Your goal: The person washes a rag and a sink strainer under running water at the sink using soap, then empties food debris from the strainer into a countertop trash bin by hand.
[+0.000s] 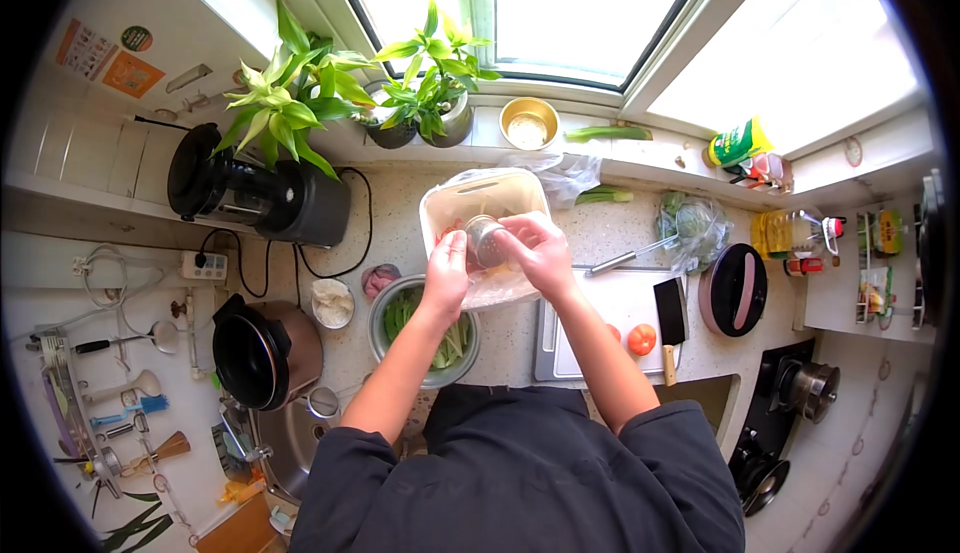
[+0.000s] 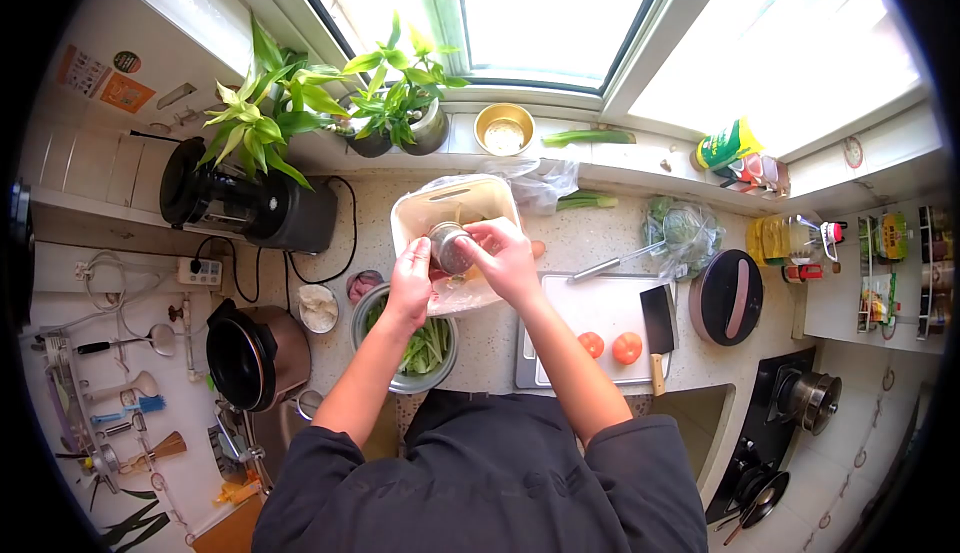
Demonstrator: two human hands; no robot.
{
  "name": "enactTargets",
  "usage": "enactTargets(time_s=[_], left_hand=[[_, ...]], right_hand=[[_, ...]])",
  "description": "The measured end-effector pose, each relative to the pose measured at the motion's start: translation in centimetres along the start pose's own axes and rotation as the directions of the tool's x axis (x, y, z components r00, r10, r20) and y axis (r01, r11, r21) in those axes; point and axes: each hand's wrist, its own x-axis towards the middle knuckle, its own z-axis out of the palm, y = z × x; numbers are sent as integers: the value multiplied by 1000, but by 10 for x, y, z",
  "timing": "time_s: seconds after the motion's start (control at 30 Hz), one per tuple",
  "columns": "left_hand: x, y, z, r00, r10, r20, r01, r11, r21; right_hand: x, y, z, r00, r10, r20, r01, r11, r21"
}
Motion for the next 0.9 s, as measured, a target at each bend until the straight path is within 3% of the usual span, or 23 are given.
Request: enactTargets(time_s=[0.07, 0.1, 0.23, 0.33, 0.47, 0.57, 0.67, 0.73, 0.77, 0.8, 0.9], left_hand=[[1, -5, -7, 1000, 21, 7, -21, 997, 73], [-2, 1, -5, 999, -32, -4, 31, 999, -20], [-13, 33, 1, 971, -239, 30, 236, 920, -314], [-14, 31, -1, 942, -311, 129, 331, 791, -514], [-10, 25, 0, 908, -330, 259, 416, 635, -650], [-11, 25, -3, 895, -330, 301, 446, 630, -635], [-11, 23, -7, 885, -343, 315, 466, 644, -607], [-12, 24, -6, 893, -356, 274, 449, 666, -596], [-12, 25, -5, 905, -359, 227, 421, 688, -591], [-15, 29, -2, 916, -359, 176, 391, 710, -586], [-18, 43, 13, 978, -202, -54, 168, 914, -370]], right_hand=[[2, 5, -3, 980, 196, 41, -200, 963, 183], [3, 9, -4, 955, 288, 75, -298, 916, 268], [-3, 13, -4, 997, 63, -34, -62, 998, 30], [-8, 3, -8, 994, -89, 68, 84, 994, 70], [-10, -11, -8, 975, -133, 177, 105, 982, 157], [-8, 1, 1, 991, -17, 130, -37, 916, 400], [-3, 6, -6, 961, 253, 107, -275, 903, 331], [-3, 5, -8, 998, 35, -56, -35, 999, 4], [-1, 4, -7, 990, -95, -104, 76, 982, -174], [-4, -4, -10, 996, -91, -13, 82, 949, -304], [-3, -13, -15, 908, -403, 112, 400, 759, -513]])
